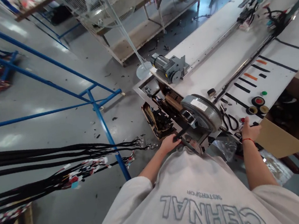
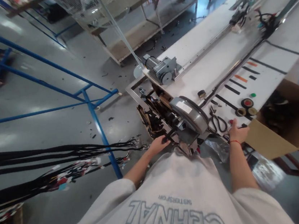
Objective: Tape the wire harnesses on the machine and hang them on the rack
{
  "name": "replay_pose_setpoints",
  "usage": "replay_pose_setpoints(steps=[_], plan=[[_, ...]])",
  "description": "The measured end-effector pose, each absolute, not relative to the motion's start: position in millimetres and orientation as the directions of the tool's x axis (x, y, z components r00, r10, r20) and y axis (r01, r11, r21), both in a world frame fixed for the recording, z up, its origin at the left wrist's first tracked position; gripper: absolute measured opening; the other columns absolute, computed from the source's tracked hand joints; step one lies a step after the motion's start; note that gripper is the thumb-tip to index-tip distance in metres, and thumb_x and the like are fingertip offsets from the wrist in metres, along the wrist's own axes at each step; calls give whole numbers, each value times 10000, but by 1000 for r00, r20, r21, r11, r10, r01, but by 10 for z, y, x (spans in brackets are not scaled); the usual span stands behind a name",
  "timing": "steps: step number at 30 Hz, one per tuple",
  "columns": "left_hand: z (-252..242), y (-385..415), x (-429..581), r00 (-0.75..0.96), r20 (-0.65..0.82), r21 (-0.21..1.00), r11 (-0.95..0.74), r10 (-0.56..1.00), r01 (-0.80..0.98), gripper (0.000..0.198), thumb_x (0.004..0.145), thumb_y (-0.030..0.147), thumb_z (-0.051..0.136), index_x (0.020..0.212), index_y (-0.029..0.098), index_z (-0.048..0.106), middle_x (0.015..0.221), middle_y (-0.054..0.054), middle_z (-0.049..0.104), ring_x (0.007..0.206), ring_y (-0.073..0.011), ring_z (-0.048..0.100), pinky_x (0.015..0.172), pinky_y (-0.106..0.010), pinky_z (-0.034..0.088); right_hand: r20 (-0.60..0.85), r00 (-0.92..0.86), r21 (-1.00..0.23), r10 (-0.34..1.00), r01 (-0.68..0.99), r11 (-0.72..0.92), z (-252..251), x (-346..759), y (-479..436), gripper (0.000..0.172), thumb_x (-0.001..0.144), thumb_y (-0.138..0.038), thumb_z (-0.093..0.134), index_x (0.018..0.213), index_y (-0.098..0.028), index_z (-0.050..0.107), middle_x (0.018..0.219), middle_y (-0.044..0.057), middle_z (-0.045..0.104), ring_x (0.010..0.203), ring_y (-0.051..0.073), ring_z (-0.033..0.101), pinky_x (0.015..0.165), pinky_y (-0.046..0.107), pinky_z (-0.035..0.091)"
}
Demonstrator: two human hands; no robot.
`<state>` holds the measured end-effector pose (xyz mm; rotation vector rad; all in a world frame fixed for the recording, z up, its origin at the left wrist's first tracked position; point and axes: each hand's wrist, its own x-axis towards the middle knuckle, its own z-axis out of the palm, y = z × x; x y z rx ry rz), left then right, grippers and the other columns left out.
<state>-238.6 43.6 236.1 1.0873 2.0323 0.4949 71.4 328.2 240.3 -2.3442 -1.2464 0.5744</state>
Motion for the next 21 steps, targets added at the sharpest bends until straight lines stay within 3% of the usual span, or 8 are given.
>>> replay_pose_setpoints(steps=[6,9,12,14,17,21], plan=[[2740,584,-2247,-390,-52,863,238,919,446,570,909,531,544,1329,151,480,1306,-156,571,1221,-251,551,1092,-417,413,-137,488,-530,862,700,-480,2328,744,3309,709,860,-634,544,1273,-66,448,1301,291,547,1250,399,529,1051,531,405],[2972,774,-2132,-428,163,875,71,889,479,753,886,604,558,1464,181,325,1450,-184,440,1360,-297,430,1144,-485,352,-138,488,-534,862,696,-480,2317,744,3311,691,855,-636,545,1269,-91,448,1304,262,556,1251,381,532,1052,519,409],[3151,974,-1947,-325,324,836,-108,888,539,922,844,650,590,1541,235,152,1546,-184,325,1429,-322,342,1171,-508,317,-148,500,-530,853,689,-495,2332,730,3304,689,856,-627,551,1266,-83,451,1302,272,556,1255,391,528,1052,527,408],[3208,1091,-1814,-266,369,803,-162,890,574,906,882,602,567,1557,261,68,1578,-177,275,1460,-316,297,1184,-503,304,-153,509,-528,847,683,-505,2347,716,3300,686,858,-625,554,1257,-74,460,1298,281,558,1254,399,528,1049,537,409],[3197,1219,-1695,-307,389,787,-140,869,600,824,946,524,499,1560,280,7,1590,-171,247,1473,-298,279,1181,-495,320,-152,522,-524,840,678,-516,2368,696,3298,691,845,-635,572,1243,-78,473,1306,280,558,1246,406,533,1046,551,410],[3033,1251,-1756,-313,390,806,-157,866,570,884,883,588,575,1547,258,92,1568,-180,285,1452,-305,314,1171,-509,329,-149,520,-536,841,673,-510,2410,677,3290,720,809,-638,616,1245,-86,464,1318,272,557,1251,402,531,1050,534,413]])
